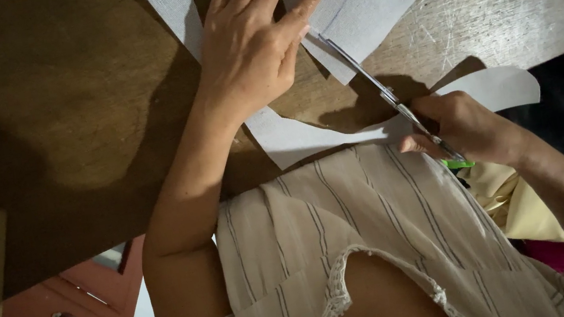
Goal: Cutting out a garment pattern from paper using a pair of scissors on a wooden table.
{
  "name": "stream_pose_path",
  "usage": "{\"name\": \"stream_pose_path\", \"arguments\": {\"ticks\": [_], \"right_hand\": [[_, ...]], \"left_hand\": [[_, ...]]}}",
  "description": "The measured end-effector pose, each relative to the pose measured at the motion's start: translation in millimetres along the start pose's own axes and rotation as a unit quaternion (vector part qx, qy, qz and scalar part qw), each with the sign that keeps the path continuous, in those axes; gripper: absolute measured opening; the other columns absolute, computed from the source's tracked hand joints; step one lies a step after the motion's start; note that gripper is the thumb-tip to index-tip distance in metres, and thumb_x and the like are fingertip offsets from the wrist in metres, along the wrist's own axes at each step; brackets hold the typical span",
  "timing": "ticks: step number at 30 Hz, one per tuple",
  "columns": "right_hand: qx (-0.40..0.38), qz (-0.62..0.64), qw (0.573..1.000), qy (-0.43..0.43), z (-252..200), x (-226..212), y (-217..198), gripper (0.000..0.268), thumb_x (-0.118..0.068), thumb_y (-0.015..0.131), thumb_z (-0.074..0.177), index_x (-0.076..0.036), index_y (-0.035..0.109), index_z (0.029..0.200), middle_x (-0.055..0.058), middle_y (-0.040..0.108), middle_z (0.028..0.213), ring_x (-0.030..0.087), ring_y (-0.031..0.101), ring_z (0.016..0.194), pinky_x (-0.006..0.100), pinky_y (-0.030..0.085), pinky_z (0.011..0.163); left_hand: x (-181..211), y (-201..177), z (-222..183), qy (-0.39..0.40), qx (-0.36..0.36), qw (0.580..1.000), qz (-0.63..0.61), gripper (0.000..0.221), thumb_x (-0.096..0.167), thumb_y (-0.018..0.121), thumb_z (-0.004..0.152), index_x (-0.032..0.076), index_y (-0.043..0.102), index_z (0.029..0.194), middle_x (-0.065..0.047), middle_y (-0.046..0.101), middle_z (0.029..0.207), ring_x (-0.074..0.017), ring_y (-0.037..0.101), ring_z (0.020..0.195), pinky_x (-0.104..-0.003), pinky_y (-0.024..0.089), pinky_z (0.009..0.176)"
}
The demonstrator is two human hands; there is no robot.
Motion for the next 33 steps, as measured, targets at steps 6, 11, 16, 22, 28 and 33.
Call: {"name": "stream_pose_path", "arguments": {"ticks": [6, 11, 16, 22, 28, 33], "right_hand": [[-0.012, -0.003, 1.000, -0.021, 0, -8, -3, 0.040, -0.038, 0.076, 0.084, -0.011, 0.052, 0.067, -0.004, 0.051, 0.046, 0.006, 0.042, 0.041, 0.030, 0.033, 0.037], [-0.029, 0.016, 0.999, -0.038, 0, -17, -4, 0.026, -0.027, 0.069, 0.090, -0.006, 0.061, 0.077, 0.000, 0.069, 0.056, 0.005, 0.058, 0.038, 0.023, 0.044, 0.031], [0.009, -0.021, 0.998, -0.061, 2, -6, 3, 0.037, -0.032, 0.081, 0.079, -0.010, 0.053, 0.068, -0.004, 0.054, 0.042, 0.006, 0.050, 0.036, 0.028, 0.041, 0.035], [-0.018, 0.112, 0.993, -0.042, -1, -24, -3, 0.038, -0.034, 0.074, 0.082, -0.009, 0.054, 0.062, 0.000, 0.056, 0.040, 0.008, 0.059, 0.031, 0.022, 0.040, 0.029], [-0.008, 0.238, 0.964, 0.123, -38, 15, 25, 0.042, -0.037, 0.080, 0.078, -0.005, 0.061, 0.059, 0.005, 0.061, 0.041, 0.012, 0.057, 0.031, 0.025, 0.042, 0.027], [0.059, 0.244, 0.968, 0.023, -76, 39, 53, 0.036, -0.043, 0.075, 0.077, -0.013, 0.062, 0.061, -0.005, 0.059, 0.042, 0.003, 0.061, 0.032, 0.018, 0.045, 0.025]], "left_hand": [[0, 0, -1, -0.004, 0.003, 1.000, -0.009, 0.069, 0.017, 0.085, 0.119, 0.029, 0.033, 0.163, -0.014, 0.039, 0.167, -0.0355, 0.038, 0.156, -0.058, 0.038, 0.130], [1, -1, 1, 0.002, 0.010, 1.000, -0.016, 0.069, 0.015, 0.089, 0.116, 0.026, 0.038, 0.162, -0.017, 0.040, 0.164, -0.0372, 0.039, 0.154, -0.059, 0.037, 0.128], [4, -8, 3, 0.004, 0.015, 0.999, -0.039, 0.066, 0.008, 0.092, 0.106, 0.021, 0.053, 0.158, -0.019, 0.040, 0.160, -0.0388, 0.038, 0.150, -0.062, 0.036, 0.124], [4, 2, 2, 0.017, 0.025, 0.999, -0.035, 0.062, 0.006, 0.086, 0.104, 0.018, 0.054, 0.156, -0.019, 0.044, 0.158, -0.0387, 0.043, 0.147, -0.062, 0.039, 0.121], [39, 37, -1, 0.023, -0.262, 0.918, 0.296, 0.066, 0.078, 0.041, 0.147, 0.027, 0.004, 0.167, -0.015, 0.006, 0.173, -0.0301, 0.010, 0.165, -0.042, 0.012, 0.139], [80, 59, -19, 0.073, -0.040, 0.993, 0.078, 0.090, 0.048, 0.083, 0.120, 0.002, 0.020, 0.165, -0.029, 0.030, 0.167, -0.0407, 0.054, 0.144, -0.050, 0.056, 0.117]]}}
Point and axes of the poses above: each hand's wrist, its own z-axis towards the middle knuckle, its own y-axis out of the palm, x = y × z, the point moved 1 cm from there along z, towards the middle knuckle
